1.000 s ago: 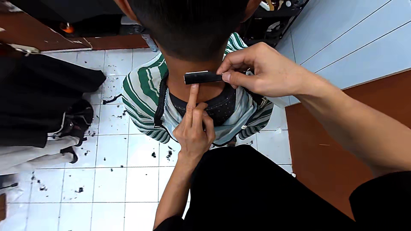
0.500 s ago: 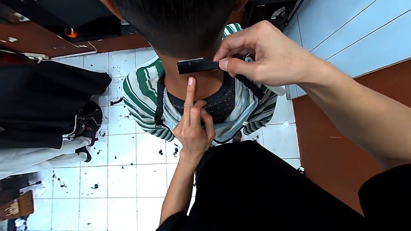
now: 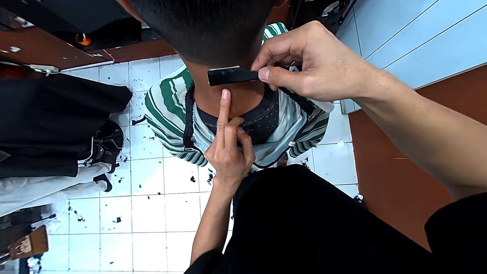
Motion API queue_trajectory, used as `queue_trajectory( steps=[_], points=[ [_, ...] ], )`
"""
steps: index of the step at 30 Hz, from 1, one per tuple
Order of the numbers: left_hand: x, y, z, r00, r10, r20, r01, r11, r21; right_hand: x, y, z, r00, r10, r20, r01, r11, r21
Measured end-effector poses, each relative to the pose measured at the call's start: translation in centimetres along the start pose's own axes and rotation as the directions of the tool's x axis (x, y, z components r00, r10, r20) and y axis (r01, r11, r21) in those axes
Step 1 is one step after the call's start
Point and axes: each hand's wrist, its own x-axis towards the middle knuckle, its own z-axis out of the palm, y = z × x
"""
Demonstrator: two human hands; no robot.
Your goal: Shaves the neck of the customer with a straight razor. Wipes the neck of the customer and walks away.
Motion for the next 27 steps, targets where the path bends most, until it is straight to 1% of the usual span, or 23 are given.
queue_trajectory(
  steps=[4,9,13,17,21,27],
  points=[
    [-0.1,-0.1,0.0,1.000,0.000,-0.002,0.000,1.000,-0.001,0.0,0.4,0.2,0.999,0.008,0.040,-0.006,0.998,-0.058],
    [0.0,-0.1,0.1,1.000,-0.003,-0.003,0.003,1.000,-0.007,0.1,-0.4,-0.4,1.000,0.010,-0.012,-0.010,1.000,-0.015],
    [0.0,-0.1,0.1,1.000,0.000,-0.008,-0.001,1.000,-0.005,0.0,0.0,-0.2,1.000,0.011,0.013,-0.011,0.998,-0.059],
    [0.0,0.0,0.0,1.000,0.011,-0.011,-0.011,1.000,-0.012,-0.3,0.1,-0.3,1.000,-0.021,0.002,0.021,1.000,-0.020],
    [0.0,0.3,-0.1,0.998,0.056,-0.023,-0.056,0.998,0.006,-0.7,0.6,-0.5,0.990,-0.058,0.128,0.061,0.998,-0.019],
    [-0.3,0.0,0.2,0.999,0.043,-0.005,-0.043,0.995,0.090,0.0,0.6,-0.2,0.989,0.008,0.145,-0.006,1.000,-0.009]
  ],
)
